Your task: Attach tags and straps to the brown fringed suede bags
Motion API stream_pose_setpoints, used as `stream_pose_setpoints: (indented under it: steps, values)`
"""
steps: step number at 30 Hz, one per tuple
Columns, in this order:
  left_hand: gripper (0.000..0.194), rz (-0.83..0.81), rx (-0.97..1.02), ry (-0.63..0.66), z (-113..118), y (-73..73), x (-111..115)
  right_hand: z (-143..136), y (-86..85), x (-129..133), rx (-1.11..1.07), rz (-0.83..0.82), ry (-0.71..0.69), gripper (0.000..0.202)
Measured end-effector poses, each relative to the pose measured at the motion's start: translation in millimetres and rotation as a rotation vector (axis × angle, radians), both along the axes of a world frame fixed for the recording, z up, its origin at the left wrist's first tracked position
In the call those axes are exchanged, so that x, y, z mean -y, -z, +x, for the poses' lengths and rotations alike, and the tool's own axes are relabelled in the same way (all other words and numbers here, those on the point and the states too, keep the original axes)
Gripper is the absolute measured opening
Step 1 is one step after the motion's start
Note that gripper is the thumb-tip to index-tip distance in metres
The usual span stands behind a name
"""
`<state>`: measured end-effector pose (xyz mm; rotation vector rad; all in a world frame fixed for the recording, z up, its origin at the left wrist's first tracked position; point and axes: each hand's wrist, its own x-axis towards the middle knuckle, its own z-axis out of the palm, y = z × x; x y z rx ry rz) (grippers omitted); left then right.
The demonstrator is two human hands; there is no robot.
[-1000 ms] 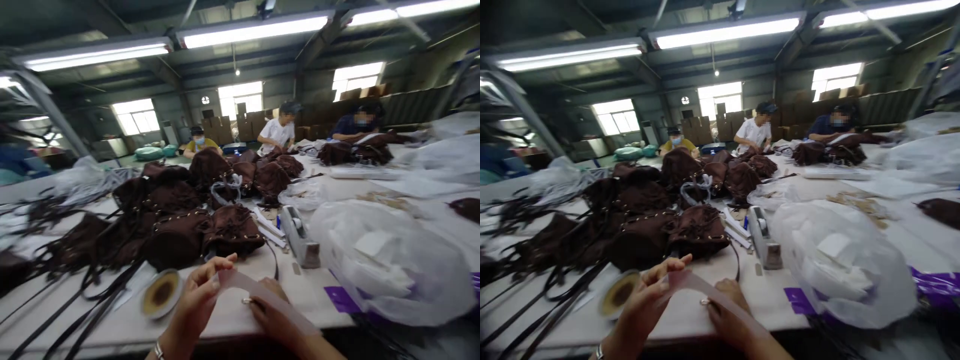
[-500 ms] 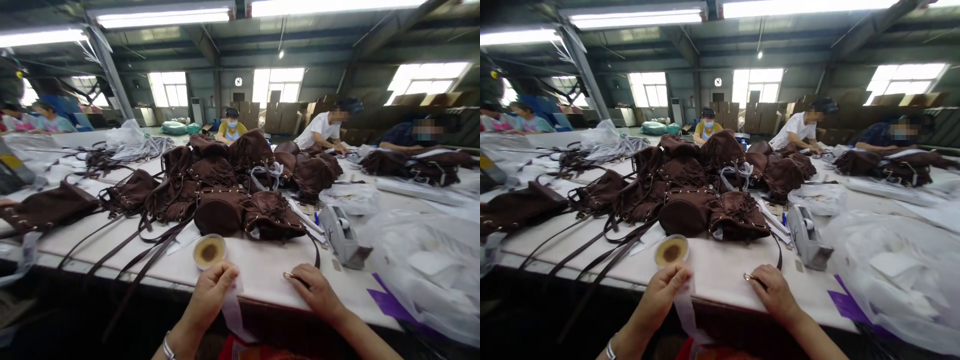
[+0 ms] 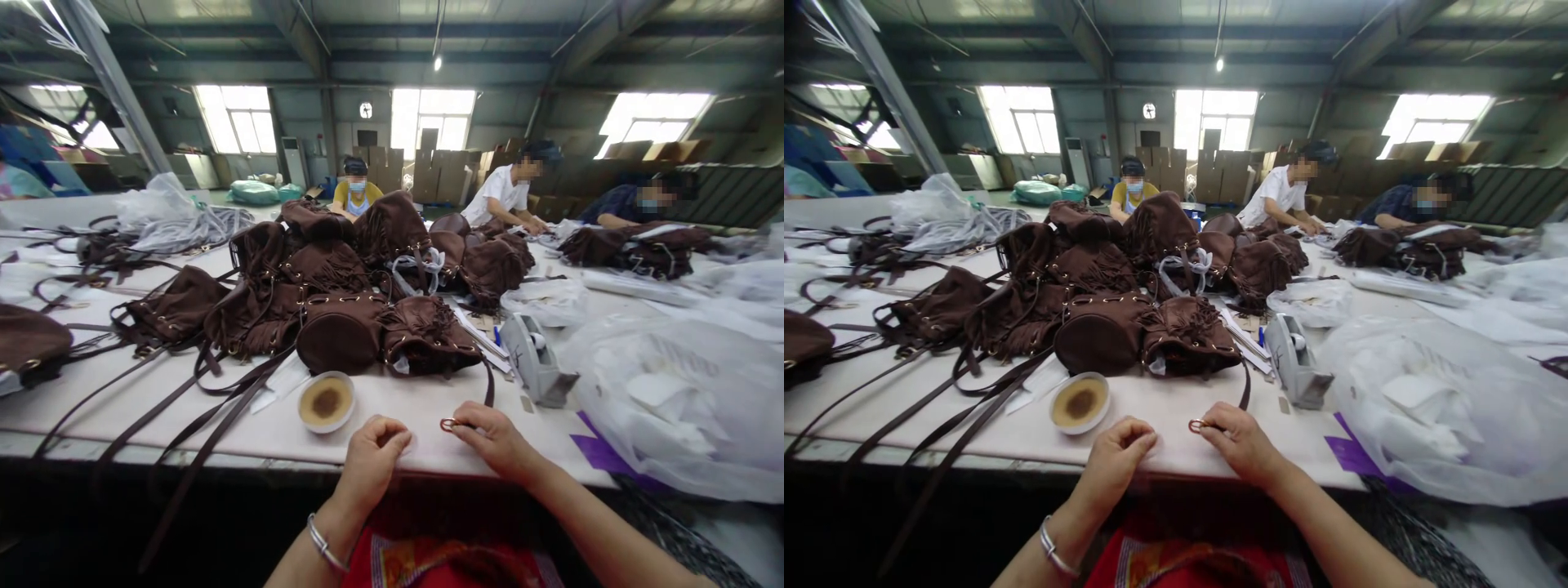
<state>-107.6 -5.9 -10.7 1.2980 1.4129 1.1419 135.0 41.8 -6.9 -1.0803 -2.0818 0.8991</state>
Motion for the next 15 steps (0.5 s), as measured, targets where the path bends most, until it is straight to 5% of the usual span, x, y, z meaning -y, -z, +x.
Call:
stream_pose_setpoints:
  steps: [9, 15]
  values:
    - [0.022, 0.003, 0.05, 0.075, 69.9, -1.3, -33.3, 13.5, -35.4, -13.2, -0.047, -0.139, -0.193, 0.021]
    - [0.037, -0.017, 0.013, 0.215, 74.7, 0.8, -27.8, 16.1, -30.0, -12.5, -0.118, -0.217, -0.048, 0.022]
